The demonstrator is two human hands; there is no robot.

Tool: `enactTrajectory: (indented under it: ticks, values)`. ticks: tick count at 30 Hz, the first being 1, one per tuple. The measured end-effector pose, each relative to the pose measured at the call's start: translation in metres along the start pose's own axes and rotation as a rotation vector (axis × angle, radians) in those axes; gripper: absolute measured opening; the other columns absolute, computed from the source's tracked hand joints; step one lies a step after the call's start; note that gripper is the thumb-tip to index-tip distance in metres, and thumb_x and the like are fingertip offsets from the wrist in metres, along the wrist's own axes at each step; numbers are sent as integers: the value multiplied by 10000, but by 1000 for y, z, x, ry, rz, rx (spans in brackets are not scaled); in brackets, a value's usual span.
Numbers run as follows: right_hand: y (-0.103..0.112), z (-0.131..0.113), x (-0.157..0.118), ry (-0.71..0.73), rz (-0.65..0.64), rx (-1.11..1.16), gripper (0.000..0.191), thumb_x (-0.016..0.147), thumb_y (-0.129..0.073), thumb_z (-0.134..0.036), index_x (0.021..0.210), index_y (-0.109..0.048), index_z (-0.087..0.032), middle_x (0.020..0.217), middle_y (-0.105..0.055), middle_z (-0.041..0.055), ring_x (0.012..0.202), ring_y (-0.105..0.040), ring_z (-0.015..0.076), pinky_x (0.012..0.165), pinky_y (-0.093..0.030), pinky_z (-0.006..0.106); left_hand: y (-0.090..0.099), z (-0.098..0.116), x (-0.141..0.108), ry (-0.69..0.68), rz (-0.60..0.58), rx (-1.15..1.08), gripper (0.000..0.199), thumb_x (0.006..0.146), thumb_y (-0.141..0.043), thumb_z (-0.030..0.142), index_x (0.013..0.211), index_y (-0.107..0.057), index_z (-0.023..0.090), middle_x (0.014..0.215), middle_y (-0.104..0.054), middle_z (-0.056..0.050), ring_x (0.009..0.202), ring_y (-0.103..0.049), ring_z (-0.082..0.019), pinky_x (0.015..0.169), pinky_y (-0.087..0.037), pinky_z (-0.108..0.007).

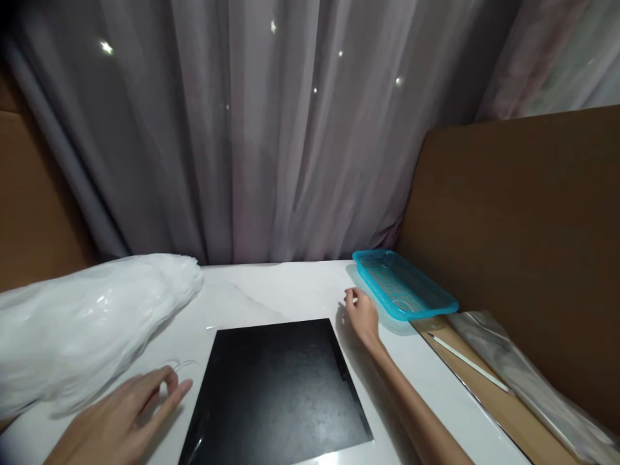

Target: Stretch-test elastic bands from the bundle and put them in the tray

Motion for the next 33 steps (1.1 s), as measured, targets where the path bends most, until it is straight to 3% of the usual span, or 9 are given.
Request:
enactTrajectory:
  ticks: [2, 4, 7, 9, 17, 23, 27, 31, 33]
  values:
    - [-7, 10, -28, 21, -12, -21, 410, 959, -559, -547, 966, -723, -171, 885, -737, 107, 715, -661, 249, 677, -466, 337, 2, -15, 5, -158, 162, 78, 394, 1027, -432, 511, 1177, -700, 264, 1197, -732, -114, 1117, -687, -340, 870, -546, -416]
    - [-14, 15, -52, 41, -50, -7, 443, 965, -543, -583, 1019, -729, -184, 898, -742, 91, 697, -657, 243, 675, -464, 338, 1, -26, 9, -157, 252, 190, 408, 1055, -356, 412, 1131, -714, 234, 1146, -718, -132, 1121, -669, -363, 867, -541, -460]
    - [-22, 11, -73, 83, -100, 0, 461, 989, -527, -627, 1067, -718, -215, 908, -744, 59, 681, -651, 229, 693, -475, 342, -2, -33, 16, -52, 229, 261, 387, 1080, -362, 390, 1248, -672, 229, 1172, -667, -122, 1090, -669, -318, 686, -512, -365]
    - [-26, 4, -82, 145, -119, -39, 446, 1004, -519, -631, 1052, -712, -232, 911, -740, 43, 689, -645, 228, 707, -475, 349, -2, -34, 20, -25, 211, 270, 366, 1086, -378, 385, 1223, -682, 233, 1149, -663, -104, 1056, -676, -299, 644, -483, -341]
    - [-38, -19, -106, 313, -151, -56, 396, 1057, -486, -588, 1076, -693, -251, 1043, -732, 39, 837, -666, 244, 782, -478, 369, 2, -32, 23, -50, 194, 154, 302, 1054, -519, 500, 1209, -682, 298, 1213, -648, -56, 1058, -668, -257, 798, -506, -356]
    - [-36, -25, -112, 348, -141, -50, 363, 1070, -499, -557, 1067, -692, -249, 1004, -721, 26, 775, -647, 218, 745, -475, 360, -1, -27, 23, -49, 145, -18, 228, 1032, -553, 438, 966, -687, 265, 1041, -680, -24, 1000, -644, -254, 853, -478, -381]
    - [-38, -27, -112, 382, -162, -52, 339, 1082, -503, -517, 1089, -698, -240, 1032, -721, 41, 796, -650, 220, 756, -484, 364, 0, -22, 22, -8, 156, -150, 214, 1003, -574, 439, 934, -679, 266, 992, -678, -27, 985, -618, -273, 839, -442, -392]
    - [-33, -59, -126, 407, -196, 59, 306, 1085, -523, -474, 1103, -705, -229, 986, -714, 58, 787, -657, 212, 703, -511, 342, 2, -18, 22, 60, 174, -339, 253, 969, -607, 494, 940, -666, 250, 951, -659, -45, 917, -608, -265, 808, -450, -380]
    - [-22, -84, -147, 438, -285, 146, 308, 1104, -486, -447, 1150, -702, -232, 905, -696, 54, 752, -663, 200, 679, -543, 327, 1, -15, 23, 92, 150, -489, 291, 966, -606, 518, 929, -640, 231, 900, -650, -45, 867, -616, -247, 802, -483, -370]
Point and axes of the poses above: each hand's wrist, its own x-axis towards the middle knuckle, its own y-axis out of the back of the hand, z = x × y, the point moved 2 cm from there along x, towards the middle knuckle
